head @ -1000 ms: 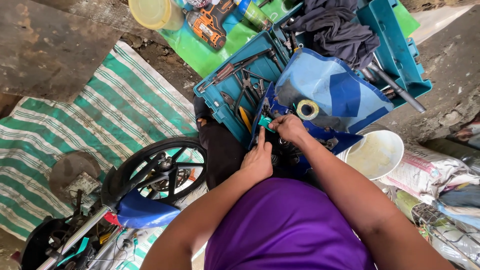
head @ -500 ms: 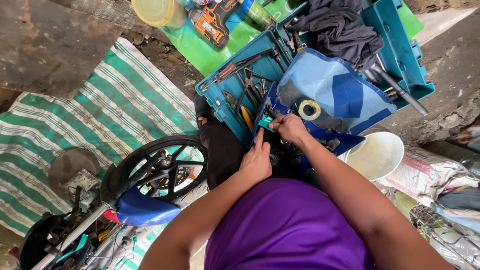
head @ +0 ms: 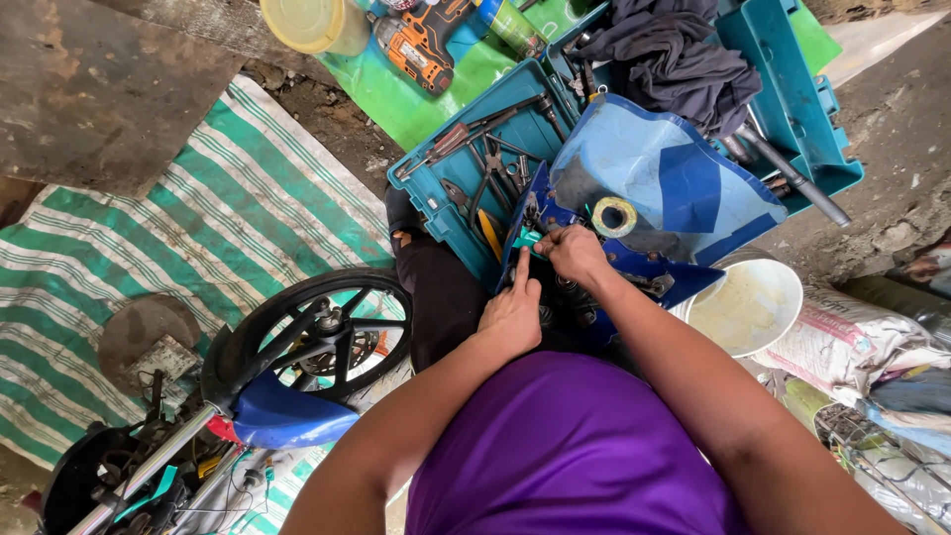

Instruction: Repairing or assembling a motorcycle headlight fairing assembly, including internal component adjustment and wiring.

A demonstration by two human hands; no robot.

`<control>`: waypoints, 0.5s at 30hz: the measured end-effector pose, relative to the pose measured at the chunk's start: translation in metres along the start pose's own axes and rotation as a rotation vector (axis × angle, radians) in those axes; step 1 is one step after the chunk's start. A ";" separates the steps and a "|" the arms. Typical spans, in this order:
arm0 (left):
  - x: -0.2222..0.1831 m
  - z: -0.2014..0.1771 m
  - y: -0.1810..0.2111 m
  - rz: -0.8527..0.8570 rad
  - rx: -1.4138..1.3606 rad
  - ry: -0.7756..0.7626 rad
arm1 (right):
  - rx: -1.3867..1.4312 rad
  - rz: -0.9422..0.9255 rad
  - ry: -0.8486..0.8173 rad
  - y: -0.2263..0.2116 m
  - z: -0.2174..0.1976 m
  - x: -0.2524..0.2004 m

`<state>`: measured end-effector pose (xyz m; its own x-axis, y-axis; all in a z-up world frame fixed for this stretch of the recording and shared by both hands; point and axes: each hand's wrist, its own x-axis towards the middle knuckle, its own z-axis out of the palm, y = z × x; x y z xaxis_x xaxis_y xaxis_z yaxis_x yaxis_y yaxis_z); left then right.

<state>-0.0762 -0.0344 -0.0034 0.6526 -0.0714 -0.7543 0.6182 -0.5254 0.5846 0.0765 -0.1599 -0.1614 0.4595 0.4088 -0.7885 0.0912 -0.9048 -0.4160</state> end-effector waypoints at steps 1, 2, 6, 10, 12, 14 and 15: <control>0.000 0.000 0.001 0.001 0.000 -0.002 | 0.000 0.002 0.000 0.001 0.000 -0.001; 0.000 0.000 0.001 0.003 0.004 -0.004 | 0.013 -0.001 0.005 0.000 0.000 -0.001; 0.004 0.001 -0.001 -0.011 0.012 -0.020 | 0.028 0.023 0.018 0.003 0.003 0.004; 0.003 -0.001 0.001 -0.018 0.006 -0.014 | -0.002 0.032 0.009 0.000 0.003 0.005; 0.000 -0.005 0.004 -0.028 0.008 -0.021 | -0.015 0.043 0.000 -0.004 0.001 0.003; 0.002 -0.004 0.003 -0.036 0.007 -0.022 | -0.029 0.054 0.002 0.000 0.005 0.008; 0.003 -0.004 0.003 -0.043 0.006 -0.022 | -0.043 0.064 0.004 0.002 0.006 0.011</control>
<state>-0.0709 -0.0330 -0.0030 0.6156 -0.0674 -0.7852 0.6428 -0.5335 0.5497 0.0761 -0.1568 -0.1740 0.4690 0.3492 -0.8112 0.0994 -0.9336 -0.3444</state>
